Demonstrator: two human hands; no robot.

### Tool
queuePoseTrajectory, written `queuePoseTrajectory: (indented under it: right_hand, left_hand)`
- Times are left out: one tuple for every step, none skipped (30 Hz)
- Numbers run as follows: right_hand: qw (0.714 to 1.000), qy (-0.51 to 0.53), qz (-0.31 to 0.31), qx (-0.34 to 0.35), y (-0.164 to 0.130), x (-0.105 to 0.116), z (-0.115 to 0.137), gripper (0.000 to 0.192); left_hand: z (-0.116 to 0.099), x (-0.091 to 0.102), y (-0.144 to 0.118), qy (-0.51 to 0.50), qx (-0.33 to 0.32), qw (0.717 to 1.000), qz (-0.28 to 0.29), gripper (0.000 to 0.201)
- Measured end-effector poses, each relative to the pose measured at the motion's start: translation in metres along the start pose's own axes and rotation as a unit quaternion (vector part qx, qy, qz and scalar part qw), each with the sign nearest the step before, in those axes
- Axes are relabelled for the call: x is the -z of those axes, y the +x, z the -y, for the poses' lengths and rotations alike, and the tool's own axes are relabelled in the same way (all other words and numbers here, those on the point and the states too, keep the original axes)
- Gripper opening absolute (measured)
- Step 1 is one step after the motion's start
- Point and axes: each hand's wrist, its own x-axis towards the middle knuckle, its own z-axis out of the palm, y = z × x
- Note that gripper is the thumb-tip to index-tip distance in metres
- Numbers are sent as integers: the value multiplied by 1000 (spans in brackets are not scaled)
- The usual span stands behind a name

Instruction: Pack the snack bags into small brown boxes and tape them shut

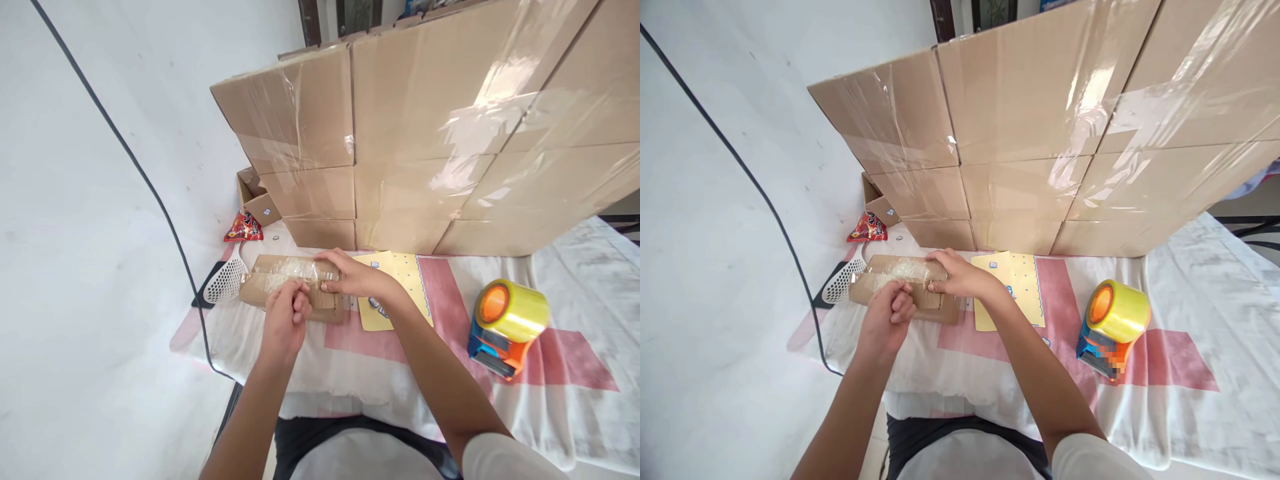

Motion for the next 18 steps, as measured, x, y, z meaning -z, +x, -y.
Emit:
queuePoseTrajectory:
  right_hand:
    - [1000,-2,-2,-1,0,0,-1,62]
    - [1000,-3,-3,-3,0,0,-2,62]
    - [1000,-4,-3,-6,0,1,-4,62]
    - [1000,-2,-1,-7,0,1,-5,63]
    - [1000,1,1,-5,0,1,-6,63]
    - [1000,6,5,0,0,2,-8,63]
    - [1000,11,7,5,1,2,-9,63]
    - [1000,14,7,10,1,2,-10,64]
    - [1000,17,6,11,1,2,-11,66]
    - [1000,18,4,10,2,2,-12,68]
    - [1000,19,2,7,2,2,-12,70]
    - [1000,19,-1,3,2,2,-12,73]
    - [1000,20,-4,1,1,2,-12,74]
    - [1000,21,-5,0,1,2,-11,75]
    - [1000,23,-5,0,0,3,-11,76]
    - [1000,26,-3,0,-1,3,-10,76]
    - [1000,29,-1,-1,-2,4,-10,78]
    - [999,32,2,-3,-2,4,-9,79]
  left_hand:
    - [-11,-1,1,-4,-2,1000,-3,18]
    - [-23,-2,2,-9,-16,1000,-10,19]
    - [-35,-4,3,-19,-38,999,-21,18]
    - [-46,-5,3,-30,-61,997,-33,18]
    - [-55,-6,3,-38,-79,995,-39,17]
    - [-62,-7,3,-39,-85,995,-38,16]
    - [-65,-9,4,-34,-81,996,-29,15]
    - [-64,-11,5,-23,-68,997,-15,14]
    - [-60,-12,6,-9,-49,999,2,13]
    - [-54,-13,8,5,-31,999,18,13]
    - [-47,-14,11,18,-14,999,31,14]
    - [-39,-15,13,32,2,999,38,14]
    - [-33,-15,16,48,16,998,43,15]
    - [-27,-14,18,66,28,996,47,16]
    - [-23,-14,19,85,39,994,51,17]
    - [-21,-13,19,104,50,992,55,17]
    - [-20,-12,19,120,60,989,59,18]
    - [-20,-11,18,133,71,987,62,19]
